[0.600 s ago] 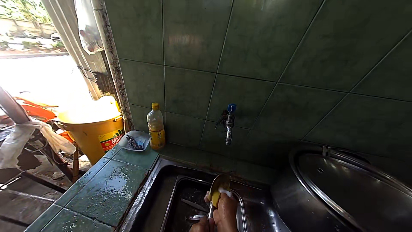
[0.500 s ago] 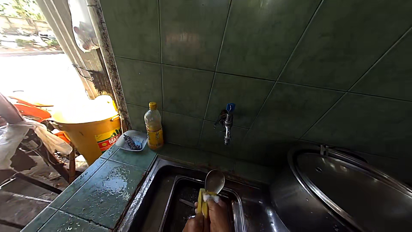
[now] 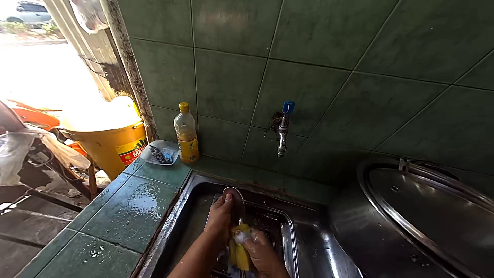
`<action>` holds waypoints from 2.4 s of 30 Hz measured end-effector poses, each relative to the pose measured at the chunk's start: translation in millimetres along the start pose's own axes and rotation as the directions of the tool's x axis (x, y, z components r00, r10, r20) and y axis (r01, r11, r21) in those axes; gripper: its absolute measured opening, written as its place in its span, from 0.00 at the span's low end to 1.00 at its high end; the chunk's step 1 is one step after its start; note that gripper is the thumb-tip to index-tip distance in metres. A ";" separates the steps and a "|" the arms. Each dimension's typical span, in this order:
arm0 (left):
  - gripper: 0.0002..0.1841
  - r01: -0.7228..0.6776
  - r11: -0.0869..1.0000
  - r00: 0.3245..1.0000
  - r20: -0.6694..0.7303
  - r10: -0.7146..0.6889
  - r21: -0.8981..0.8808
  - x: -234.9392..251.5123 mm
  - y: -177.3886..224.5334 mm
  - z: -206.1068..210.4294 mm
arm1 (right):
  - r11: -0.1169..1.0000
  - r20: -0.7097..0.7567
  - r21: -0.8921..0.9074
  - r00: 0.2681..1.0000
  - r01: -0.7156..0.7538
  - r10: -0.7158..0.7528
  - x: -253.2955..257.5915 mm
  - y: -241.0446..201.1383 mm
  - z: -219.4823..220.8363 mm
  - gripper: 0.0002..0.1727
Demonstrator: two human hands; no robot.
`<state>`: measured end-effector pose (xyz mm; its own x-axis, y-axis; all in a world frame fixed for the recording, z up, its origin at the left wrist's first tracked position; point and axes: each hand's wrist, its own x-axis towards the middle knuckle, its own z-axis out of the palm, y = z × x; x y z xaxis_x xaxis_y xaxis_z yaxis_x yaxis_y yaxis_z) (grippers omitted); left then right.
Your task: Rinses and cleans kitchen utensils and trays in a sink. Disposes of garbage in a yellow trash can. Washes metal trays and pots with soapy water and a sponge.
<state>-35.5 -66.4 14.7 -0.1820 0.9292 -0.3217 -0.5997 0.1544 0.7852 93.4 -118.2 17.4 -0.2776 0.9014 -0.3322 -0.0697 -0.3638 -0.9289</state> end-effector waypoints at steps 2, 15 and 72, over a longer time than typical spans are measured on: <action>0.16 0.010 0.978 0.999 0.048 0.000 -0.208 5.6 8.2 -6.1 | 0.976 0.082 0.207 0.996 -0.062 0.046 -19.0 -3.8 -0.3 0.08; 0.18 0.007 0.999 0.995 -0.098 -0.011 -0.036 -31.4 -25.1 -4.8 | 0.514 -0.027 -0.857 0.990 0.048 -0.138 9.2 5.6 -9.0 0.23; 0.11 -0.071 0.939 0.975 0.223 -0.005 0.336 -42.0 -28.6 -40.5 | 0.962 -0.016 0.268 0.999 0.047 -0.044 -6.6 71.9 23.4 0.17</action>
<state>-42.2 -123.4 -15.7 -0.0005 0.9798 -0.2000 -0.2888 0.1913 0.9381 67.8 -155.8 -43.3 -0.2585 0.9202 -0.2939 -0.3369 -0.3711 -0.8653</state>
